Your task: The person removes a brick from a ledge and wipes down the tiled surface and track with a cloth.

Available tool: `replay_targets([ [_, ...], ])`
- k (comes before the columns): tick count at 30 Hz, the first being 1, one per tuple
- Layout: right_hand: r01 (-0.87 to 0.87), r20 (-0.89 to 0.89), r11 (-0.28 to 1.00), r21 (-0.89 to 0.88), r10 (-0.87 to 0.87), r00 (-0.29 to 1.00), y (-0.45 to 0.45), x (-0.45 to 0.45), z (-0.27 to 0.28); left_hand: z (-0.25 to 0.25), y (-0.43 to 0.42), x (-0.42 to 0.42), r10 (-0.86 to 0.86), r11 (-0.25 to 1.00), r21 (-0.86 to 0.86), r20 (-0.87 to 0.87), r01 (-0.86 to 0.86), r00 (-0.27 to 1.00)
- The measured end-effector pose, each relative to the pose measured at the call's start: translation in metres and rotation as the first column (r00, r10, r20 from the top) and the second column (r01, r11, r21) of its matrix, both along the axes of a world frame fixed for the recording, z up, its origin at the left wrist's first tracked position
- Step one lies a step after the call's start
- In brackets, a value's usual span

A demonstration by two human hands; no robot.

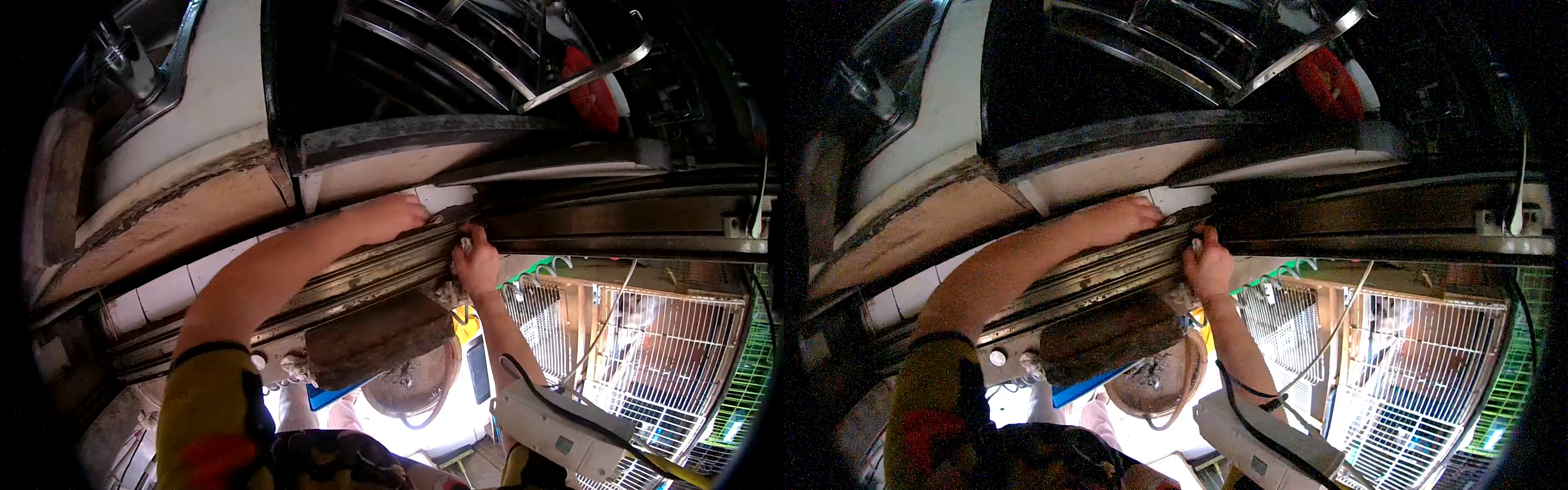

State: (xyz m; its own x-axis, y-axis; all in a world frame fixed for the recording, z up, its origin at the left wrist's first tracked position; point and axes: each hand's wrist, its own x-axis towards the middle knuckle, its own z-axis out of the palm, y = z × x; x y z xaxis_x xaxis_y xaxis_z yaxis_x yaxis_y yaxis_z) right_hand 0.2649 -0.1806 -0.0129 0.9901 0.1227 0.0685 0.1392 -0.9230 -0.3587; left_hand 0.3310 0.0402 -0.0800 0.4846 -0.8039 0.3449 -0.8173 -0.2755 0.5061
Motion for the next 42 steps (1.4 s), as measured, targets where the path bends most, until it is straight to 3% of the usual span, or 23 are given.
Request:
replay_targets([
  [4, 0.003, -0.004, 1.0, -0.014, -0.003, 1.0, 0.002, 0.001, 0.001, 0.011, 0.001, -0.001, 0.066, 0.997, 0.034, -0.117, -0.063, 0.991],
  [7, 0.081, -0.092, 0.995, -0.052, -0.086, 0.992, 0.007, -0.001, 0.008, -0.004, -0.047, 0.016, 0.183, 0.964, -0.199, 0.028, -0.174, 0.983],
  [11, 0.018, -0.009, 1.0, -0.007, -0.018, 1.0, 0.007, -0.002, 0.005, -0.017, -0.066, 0.035, 0.033, 0.988, -0.149, -0.035, -0.038, 0.999],
  [14, 0.006, -0.005, 1.0, -0.012, -0.006, 1.0, 0.0, 0.0, -0.002, -0.021, -0.03, 0.018, -0.003, 0.99, -0.141, -0.036, -0.002, 0.999],
  [17, 0.031, -0.086, 0.999, -0.008, -0.032, 0.996, 0.003, 0.001, 0.002, -0.007, 0.033, -0.021, 0.029, 0.999, -0.039, -0.147, -0.035, 0.989],
  [20, -0.041, -0.012, 0.999, 0.0, 0.041, 0.999, 0.002, 0.0, 0.002, -0.002, 0.089, -0.053, 0.009, 1.0, 0.01, -0.166, -0.008, 0.986],
  [23, -0.009, -0.041, 0.998, -0.056, 0.006, 0.999, 0.007, 0.0, 0.006, 0.035, 0.113, -0.087, 0.179, 0.974, -0.057, -0.396, -0.219, 0.901],
  [26, -0.01, -0.025, 0.997, -0.072, 0.008, 1.0, 0.008, 0.0, 0.006, 0.021, 0.102, -0.074, 0.205, 0.976, 0.1, -0.099, -0.195, 0.974],
  [29, -0.054, 0.02, 0.997, -0.063, 0.055, 0.998, 0.002, -0.001, 0.003, 0.015, 0.068, -0.039, 0.278, 0.954, 0.107, 0.03, -0.28, 0.96],
  [32, -0.023, 0.003, 0.998, -0.066, 0.024, 1.0, 0.004, 0.0, 0.002, 0.003, 0.012, -0.018, 0.417, 0.887, 0.184, 0.074, -0.423, 0.906],
  [36, 0.009, -0.063, 0.99, -0.138, -0.018, 0.998, 0.005, 0.004, 0.003, 0.002, 0.001, -0.016, 0.455, 0.863, 0.197, 0.098, -0.466, 0.885],
  [39, -0.061, -0.052, 0.979, -0.195, 0.052, 0.997, 0.012, 0.001, 0.021, 0.017, 0.004, -0.026, 0.438, 0.844, 0.279, 0.134, -0.458, 0.889],
  [41, -0.014, 0.071, 0.997, 0.082, 0.008, 0.997, 0.036, 0.006, 0.067, 0.026, 0.007, -0.028, 0.402, 0.811, 0.385, 0.182, -0.441, 0.897],
  [42, -0.011, 0.139, 0.988, 0.154, -0.011, 0.99, 0.042, 0.008, 0.081, 0.023, 0.007, -0.028, 0.428, 0.817, 0.345, 0.175, -0.462, 0.887],
])
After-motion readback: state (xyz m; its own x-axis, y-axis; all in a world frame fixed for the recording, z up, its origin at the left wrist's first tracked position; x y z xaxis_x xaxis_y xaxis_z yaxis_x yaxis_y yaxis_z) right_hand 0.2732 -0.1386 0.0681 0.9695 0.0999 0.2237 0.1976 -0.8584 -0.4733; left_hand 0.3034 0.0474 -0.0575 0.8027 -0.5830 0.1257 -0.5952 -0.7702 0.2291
